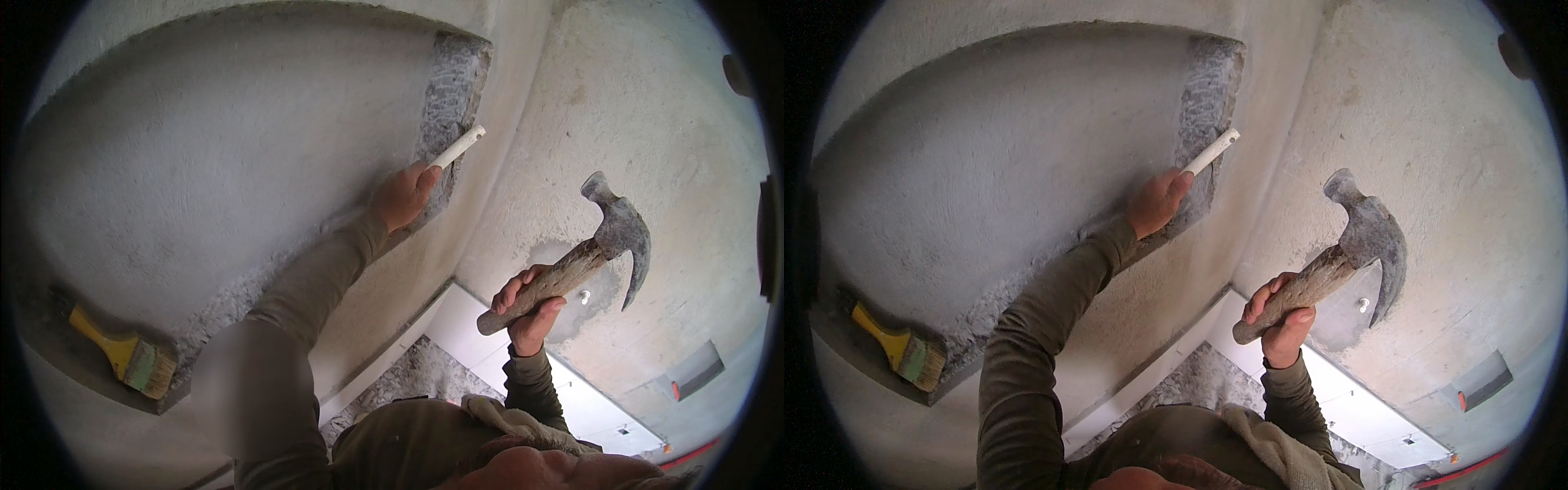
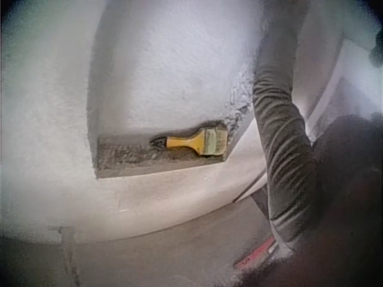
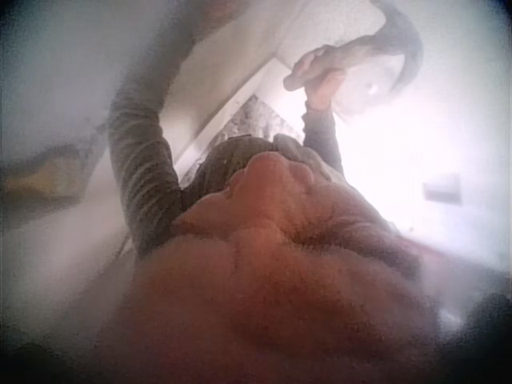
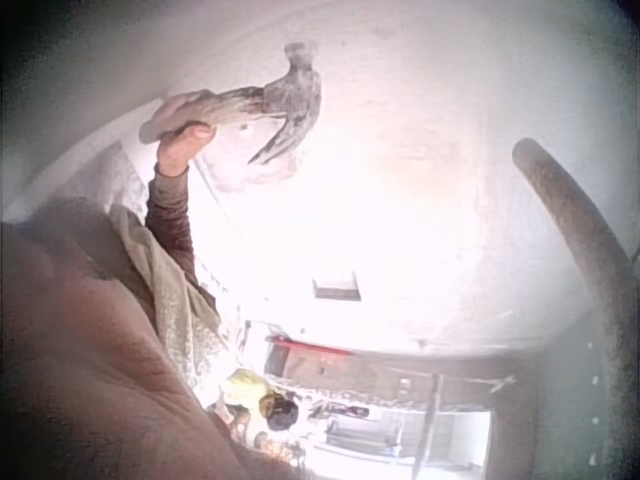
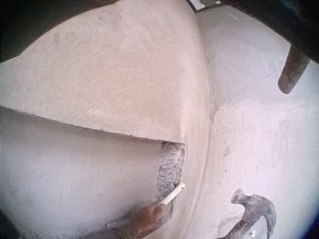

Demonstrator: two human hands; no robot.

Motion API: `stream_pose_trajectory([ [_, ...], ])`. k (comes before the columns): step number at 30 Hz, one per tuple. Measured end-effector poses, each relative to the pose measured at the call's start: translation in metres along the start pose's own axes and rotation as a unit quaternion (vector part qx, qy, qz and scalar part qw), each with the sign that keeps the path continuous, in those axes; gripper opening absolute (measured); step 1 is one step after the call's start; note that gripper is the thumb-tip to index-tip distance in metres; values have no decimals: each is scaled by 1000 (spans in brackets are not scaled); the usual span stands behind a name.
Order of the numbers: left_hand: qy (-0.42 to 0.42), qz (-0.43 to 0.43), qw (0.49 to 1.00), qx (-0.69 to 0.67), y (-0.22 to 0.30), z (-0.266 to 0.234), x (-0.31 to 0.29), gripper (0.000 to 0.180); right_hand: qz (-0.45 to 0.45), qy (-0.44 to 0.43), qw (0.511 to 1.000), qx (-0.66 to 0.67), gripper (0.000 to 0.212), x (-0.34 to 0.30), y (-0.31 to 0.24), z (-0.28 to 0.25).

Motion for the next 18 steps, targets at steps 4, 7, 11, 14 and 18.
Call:
stream_pose_trajectory([
  [4, -7, -12, 1000, 15, 6, -2, -2, 49, 0, 0, 1000, -10, 80, 0, -1, 1],
  [7, -6, -1, 1000, -6, 1, -2, -2, 58, -11, -5, 999, -40, 82, 0, -2, 2],
  [11, -6, -10, 1000, -3, 4, -4, -3, 57, -98, -10, 995, -25, 72, 6, -8, 8],
  [14, -10, -4, 1000, 18, -1, -1, 1, 57, -104, 18, 991, 78, 48, 16, 11, 9],
  [18, -11, -17, 1000, -9, -1, -2, 0, 54, -205, -120, 826, -512, 22, 49, 80, -3],
])
Point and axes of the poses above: each hand's wrist, its own x-axis towards the middle knuckle, its own z-axis out of the palm, y = z × x, the point moved 8 cm from there along x, towards the middle knuckle, and after that the axes turned 5 degrees about -z, right-handed, at the moved point
